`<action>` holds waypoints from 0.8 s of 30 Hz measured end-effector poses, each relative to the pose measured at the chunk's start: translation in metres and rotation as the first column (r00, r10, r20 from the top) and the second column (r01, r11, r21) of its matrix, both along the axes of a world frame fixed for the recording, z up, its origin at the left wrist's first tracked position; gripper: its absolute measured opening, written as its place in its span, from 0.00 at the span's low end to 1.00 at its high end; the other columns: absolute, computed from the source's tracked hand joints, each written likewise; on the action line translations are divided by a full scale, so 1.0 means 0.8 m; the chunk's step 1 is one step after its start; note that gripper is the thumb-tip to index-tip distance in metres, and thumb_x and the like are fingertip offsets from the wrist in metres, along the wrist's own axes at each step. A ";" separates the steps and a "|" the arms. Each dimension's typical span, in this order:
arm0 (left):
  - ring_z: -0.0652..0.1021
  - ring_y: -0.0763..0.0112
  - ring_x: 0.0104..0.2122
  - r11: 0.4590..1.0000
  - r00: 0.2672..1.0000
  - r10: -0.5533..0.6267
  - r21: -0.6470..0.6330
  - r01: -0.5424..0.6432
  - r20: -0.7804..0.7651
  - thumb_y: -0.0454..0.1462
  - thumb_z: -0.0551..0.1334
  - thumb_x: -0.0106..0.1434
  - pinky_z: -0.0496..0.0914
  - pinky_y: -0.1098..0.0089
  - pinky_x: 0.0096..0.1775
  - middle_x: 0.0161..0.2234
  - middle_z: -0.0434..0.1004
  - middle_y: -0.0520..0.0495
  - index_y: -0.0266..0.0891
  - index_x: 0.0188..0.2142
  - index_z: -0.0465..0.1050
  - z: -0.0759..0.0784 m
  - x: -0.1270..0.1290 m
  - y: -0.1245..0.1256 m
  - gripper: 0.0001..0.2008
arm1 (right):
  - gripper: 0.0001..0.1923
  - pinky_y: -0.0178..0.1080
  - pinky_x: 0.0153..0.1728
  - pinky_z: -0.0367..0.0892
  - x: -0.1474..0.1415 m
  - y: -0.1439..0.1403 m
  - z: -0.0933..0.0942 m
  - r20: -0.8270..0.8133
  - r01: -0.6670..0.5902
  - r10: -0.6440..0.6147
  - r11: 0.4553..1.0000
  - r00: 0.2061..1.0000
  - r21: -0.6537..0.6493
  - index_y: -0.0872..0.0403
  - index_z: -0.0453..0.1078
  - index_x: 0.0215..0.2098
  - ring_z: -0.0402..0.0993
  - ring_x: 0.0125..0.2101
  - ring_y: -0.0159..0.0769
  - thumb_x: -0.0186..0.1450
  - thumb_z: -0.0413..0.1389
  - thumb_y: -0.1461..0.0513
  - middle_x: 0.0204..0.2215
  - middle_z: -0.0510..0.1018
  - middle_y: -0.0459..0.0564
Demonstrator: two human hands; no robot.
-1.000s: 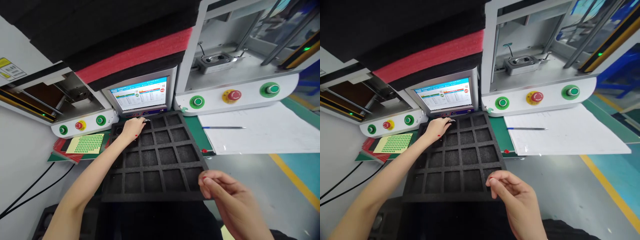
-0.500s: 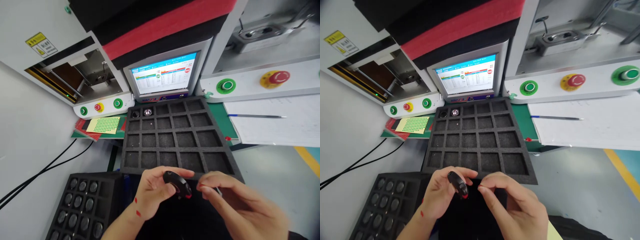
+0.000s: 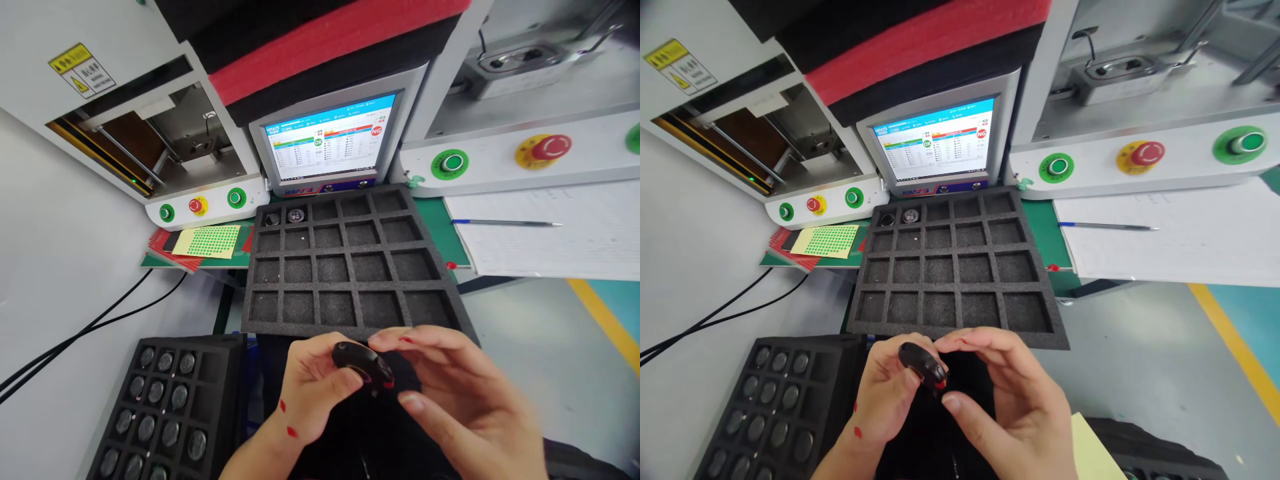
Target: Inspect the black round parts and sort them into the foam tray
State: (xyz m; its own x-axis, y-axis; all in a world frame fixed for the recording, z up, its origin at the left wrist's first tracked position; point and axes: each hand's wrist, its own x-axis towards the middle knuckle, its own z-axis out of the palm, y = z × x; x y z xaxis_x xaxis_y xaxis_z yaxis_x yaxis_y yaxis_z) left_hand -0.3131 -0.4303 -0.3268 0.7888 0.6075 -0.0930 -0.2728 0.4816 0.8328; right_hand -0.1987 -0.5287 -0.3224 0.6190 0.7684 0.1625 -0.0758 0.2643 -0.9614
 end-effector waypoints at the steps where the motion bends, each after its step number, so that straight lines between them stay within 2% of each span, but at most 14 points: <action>1: 0.76 0.76 0.29 1.000 1.000 0.012 0.015 -0.012 -0.014 0.43 0.72 0.58 0.70 0.78 0.34 0.28 0.80 0.48 0.39 0.34 0.84 -0.001 -0.001 -0.001 0.09 | 0.19 0.27 0.44 0.75 -0.001 -0.001 -0.001 -0.013 -0.037 0.037 0.999 0.999 0.004 0.43 0.71 0.48 0.81 0.42 0.31 0.62 0.63 0.68 0.39 0.82 0.43; 5: 0.75 0.74 0.30 0.988 0.996 0.069 0.145 -0.062 -0.048 0.43 0.72 0.58 0.69 0.76 0.34 0.27 0.79 0.48 0.40 0.34 0.84 0.002 -0.005 -0.004 0.09 | 0.24 0.29 0.45 0.75 -0.008 -0.009 -0.004 -0.059 -0.035 0.036 0.999 0.998 0.018 0.41 0.69 0.50 0.81 0.41 0.32 0.62 0.62 0.71 0.38 0.83 0.41; 7: 0.73 0.74 0.28 0.974 0.997 0.068 0.219 -0.058 -0.037 0.41 0.72 0.59 0.68 0.76 0.32 0.26 0.78 0.48 0.41 0.36 0.84 0.004 -0.006 -0.003 0.08 | 0.22 0.30 0.43 0.77 -0.010 -0.011 -0.003 -0.102 -0.007 0.009 1.000 0.995 0.024 0.42 0.69 0.48 0.82 0.38 0.33 0.61 0.63 0.71 0.36 0.82 0.42; 9: 0.72 0.75 0.26 0.972 0.999 0.043 0.231 -0.039 -0.013 0.41 0.71 0.59 0.67 0.76 0.30 0.25 0.78 0.48 0.40 0.36 0.84 0.004 -0.005 -0.003 0.08 | 0.20 0.31 0.40 0.78 -0.008 -0.009 -0.001 -0.141 0.000 0.006 0.999 0.990 0.038 0.42 0.70 0.45 0.81 0.35 0.34 0.60 0.65 0.69 0.32 0.81 0.43; 12: 0.73 0.74 0.25 0.996 0.999 -0.025 0.084 0.023 0.028 0.43 0.72 0.57 0.68 0.74 0.30 0.23 0.76 0.47 0.37 0.32 0.83 0.000 0.001 -0.003 0.11 | 0.17 0.33 0.37 0.78 -0.001 -0.002 -0.002 -0.215 -0.093 0.114 0.990 0.970 0.104 0.42 0.72 0.45 0.79 0.32 0.34 0.60 0.67 0.61 0.28 0.77 0.43; 13: 0.73 0.74 0.25 0.998 0.998 -0.054 0.023 0.054 0.031 0.44 0.73 0.56 0.68 0.74 0.30 0.23 0.76 0.47 0.36 0.31 0.83 -0.002 0.003 -0.004 0.13 | 0.18 0.34 0.38 0.78 0.002 0.002 -0.003 -0.236 -0.142 0.168 0.982 0.957 0.126 0.42 0.72 0.47 0.79 0.34 0.34 0.60 0.68 0.58 0.31 0.78 0.45; 16: 0.73 0.73 0.24 0.983 0.988 -0.155 -0.105 0.153 -0.013 0.49 0.75 0.51 0.69 0.72 0.30 0.23 0.75 0.46 0.33 0.26 0.80 -0.006 0.006 -0.009 0.19 | 0.25 0.37 0.43 0.77 0.007 0.011 -0.010 -0.291 -0.282 0.318 0.946 0.902 0.159 0.40 0.72 0.51 0.79 0.44 0.39 0.57 0.69 0.52 0.49 0.77 0.51; 17: 0.73 0.73 0.23 0.977 0.984 -0.176 -0.125 0.171 -0.033 0.50 0.75 0.49 0.70 0.71 0.30 0.23 0.74 0.47 0.33 0.25 0.78 -0.005 0.005 -0.010 0.21 | 0.26 0.37 0.44 0.76 0.008 0.013 -0.012 -0.312 -0.309 0.346 0.937 0.885 0.162 0.39 0.71 0.52 0.78 0.45 0.40 0.56 0.69 0.51 0.52 0.76 0.51; 19: 0.73 0.73 0.22 0.976 0.979 -0.196 -0.104 0.190 -0.054 0.53 0.75 0.48 0.71 0.70 0.30 0.22 0.73 0.47 0.33 0.24 0.77 -0.001 0.004 -0.010 0.23 | 0.28 0.36 0.42 0.77 0.008 0.017 -0.016 -0.346 -0.333 0.370 0.928 0.862 0.165 0.38 0.72 0.52 0.80 0.44 0.40 0.54 0.70 0.50 0.50 0.78 0.51; 21: 0.76 0.70 0.24 0.985 0.985 -0.154 0.070 0.160 -0.079 0.54 0.71 0.52 0.73 0.70 0.31 0.23 0.76 0.46 0.33 0.26 0.79 0.003 0.003 -0.001 0.24 | 0.29 0.35 0.41 0.77 0.009 0.020 -0.021 -0.341 -0.306 0.337 0.941 0.877 0.143 0.40 0.73 0.51 0.80 0.43 0.41 0.53 0.71 0.49 0.47 0.79 0.51; 22: 0.77 0.69 0.25 0.965 0.989 -0.089 0.235 0.114 -0.117 0.54 0.69 0.57 0.73 0.70 0.32 0.25 0.78 0.45 0.33 0.30 0.80 0.003 0.003 0.008 0.23 | 0.29 0.36 0.43 0.77 0.011 0.021 -0.024 -0.326 -0.280 0.308 0.951 0.894 0.130 0.42 0.74 0.51 0.80 0.44 0.42 0.53 0.70 0.48 0.47 0.80 0.52; 23: 0.79 0.68 0.27 0.887 0.983 0.025 0.457 0.061 -0.180 0.52 0.65 0.61 0.74 0.70 0.33 0.28 0.81 0.43 0.34 0.34 0.81 0.001 0.003 0.021 0.21 | 0.28 0.38 0.44 0.77 0.014 0.021 -0.028 -0.309 -0.229 0.256 0.966 0.916 0.120 0.44 0.75 0.50 0.80 0.44 0.43 0.53 0.70 0.48 0.47 0.80 0.53; 24: 0.80 0.68 0.29 0.729 0.955 0.182 0.683 0.029 -0.235 0.50 0.63 0.65 0.75 0.70 0.34 0.31 0.82 0.43 0.35 0.38 0.81 -0.003 0.005 0.038 0.20 | 0.25 0.39 0.45 0.76 0.017 0.020 -0.033 -0.298 -0.158 0.181 0.982 0.937 0.101 0.45 0.76 0.49 0.80 0.44 0.43 0.55 0.69 0.49 0.47 0.80 0.53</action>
State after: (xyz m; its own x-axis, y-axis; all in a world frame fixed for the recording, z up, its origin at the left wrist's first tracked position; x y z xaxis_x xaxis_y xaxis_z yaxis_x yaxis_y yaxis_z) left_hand -0.3091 -0.4001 -0.3290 0.7435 0.6478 0.1658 -0.0005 -0.2474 0.9689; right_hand -0.1852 -0.5126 -0.3488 0.5092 0.8594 0.0469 -0.4120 0.2913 -0.8633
